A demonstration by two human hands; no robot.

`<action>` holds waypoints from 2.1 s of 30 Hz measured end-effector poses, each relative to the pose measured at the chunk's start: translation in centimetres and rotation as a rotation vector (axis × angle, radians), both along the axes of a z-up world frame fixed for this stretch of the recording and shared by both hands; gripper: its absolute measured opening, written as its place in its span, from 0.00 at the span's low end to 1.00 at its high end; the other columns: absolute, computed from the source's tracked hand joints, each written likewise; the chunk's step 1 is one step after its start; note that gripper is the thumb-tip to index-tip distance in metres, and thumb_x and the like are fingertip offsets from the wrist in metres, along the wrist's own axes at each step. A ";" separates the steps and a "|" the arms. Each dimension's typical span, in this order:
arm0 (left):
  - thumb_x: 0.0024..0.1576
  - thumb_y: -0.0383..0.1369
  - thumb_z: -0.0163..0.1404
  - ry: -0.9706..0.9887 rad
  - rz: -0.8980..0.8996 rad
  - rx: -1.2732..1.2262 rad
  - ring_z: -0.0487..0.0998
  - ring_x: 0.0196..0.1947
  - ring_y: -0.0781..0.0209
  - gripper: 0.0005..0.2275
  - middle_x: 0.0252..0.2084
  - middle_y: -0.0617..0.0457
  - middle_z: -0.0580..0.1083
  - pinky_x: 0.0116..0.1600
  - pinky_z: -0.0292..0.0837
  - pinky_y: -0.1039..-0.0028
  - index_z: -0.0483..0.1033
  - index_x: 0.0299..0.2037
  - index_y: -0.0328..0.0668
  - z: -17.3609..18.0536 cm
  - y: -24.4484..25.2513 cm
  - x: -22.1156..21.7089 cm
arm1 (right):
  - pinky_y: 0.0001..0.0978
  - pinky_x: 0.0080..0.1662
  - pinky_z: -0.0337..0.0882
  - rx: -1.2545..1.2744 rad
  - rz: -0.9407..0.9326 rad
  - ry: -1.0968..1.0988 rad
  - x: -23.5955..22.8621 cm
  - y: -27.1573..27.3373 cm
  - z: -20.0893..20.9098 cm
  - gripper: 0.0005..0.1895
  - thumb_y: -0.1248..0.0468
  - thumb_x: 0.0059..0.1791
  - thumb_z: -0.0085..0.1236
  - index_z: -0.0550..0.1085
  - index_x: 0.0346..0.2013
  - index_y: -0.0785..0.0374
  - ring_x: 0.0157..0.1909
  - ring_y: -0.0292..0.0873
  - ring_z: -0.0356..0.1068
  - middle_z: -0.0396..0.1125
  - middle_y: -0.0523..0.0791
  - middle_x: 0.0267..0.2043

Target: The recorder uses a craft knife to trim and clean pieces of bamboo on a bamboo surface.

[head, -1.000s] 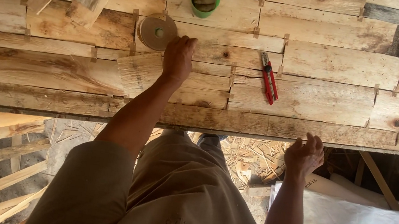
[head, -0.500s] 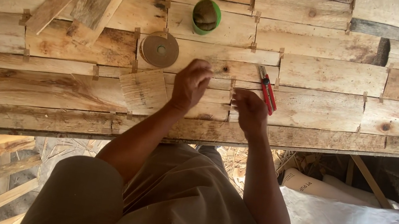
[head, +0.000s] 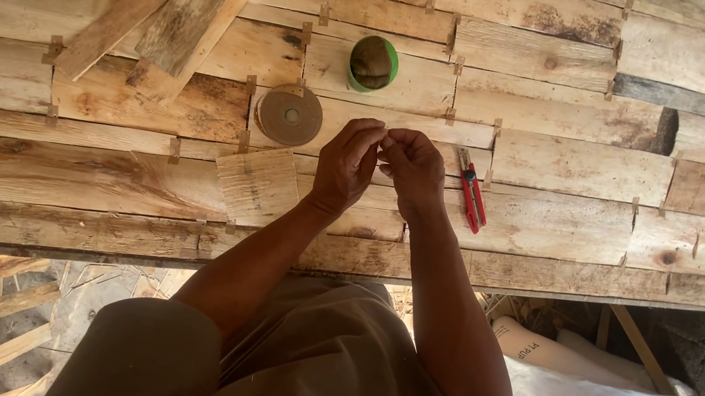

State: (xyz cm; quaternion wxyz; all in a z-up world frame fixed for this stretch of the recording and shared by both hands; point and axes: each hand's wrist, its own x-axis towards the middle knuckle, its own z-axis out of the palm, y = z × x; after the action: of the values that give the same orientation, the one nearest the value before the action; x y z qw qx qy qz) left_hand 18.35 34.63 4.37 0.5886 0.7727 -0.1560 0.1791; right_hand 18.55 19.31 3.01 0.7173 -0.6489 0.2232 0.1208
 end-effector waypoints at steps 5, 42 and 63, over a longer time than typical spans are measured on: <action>0.60 0.15 0.46 0.072 0.003 -0.095 0.81 0.50 0.48 0.15 0.54 0.43 0.74 0.54 0.78 0.67 0.72 0.56 0.34 -0.6 -0.1 1.6 | 0.24 0.39 0.73 0.041 -0.020 -0.038 2.5 0.6 -0.6 0.06 0.67 0.53 0.61 0.75 0.44 0.63 0.37 0.33 0.72 0.74 0.41 0.38; 0.47 0.44 0.69 0.663 0.396 -0.412 0.80 0.51 0.55 0.28 0.51 0.44 0.78 0.56 0.76 0.66 0.77 0.52 0.35 -10.2 -3.0 12.6 | 0.32 0.36 0.74 -0.737 -0.114 -0.161 11.4 3.1 -1.3 0.15 0.68 0.43 0.67 0.67 0.36 0.65 0.31 0.38 0.71 0.69 0.44 0.28; 0.57 0.37 0.62 0.408 0.283 -0.197 0.64 0.70 0.46 0.09 0.67 0.44 0.68 0.70 0.61 0.58 0.82 0.36 0.40 -8.0 -0.3 13.1 | 0.25 0.40 0.73 -0.366 0.030 -0.419 11.9 2.5 -1.3 0.16 0.74 0.53 0.62 0.62 0.45 0.66 0.37 0.34 0.71 0.72 0.46 0.36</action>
State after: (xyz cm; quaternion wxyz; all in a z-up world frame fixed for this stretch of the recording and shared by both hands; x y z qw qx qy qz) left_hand 31.42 34.32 -3.58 0.6493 0.7461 0.0935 0.1142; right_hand 30.44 21.84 1.68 0.6170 -0.7816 0.0782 -0.0477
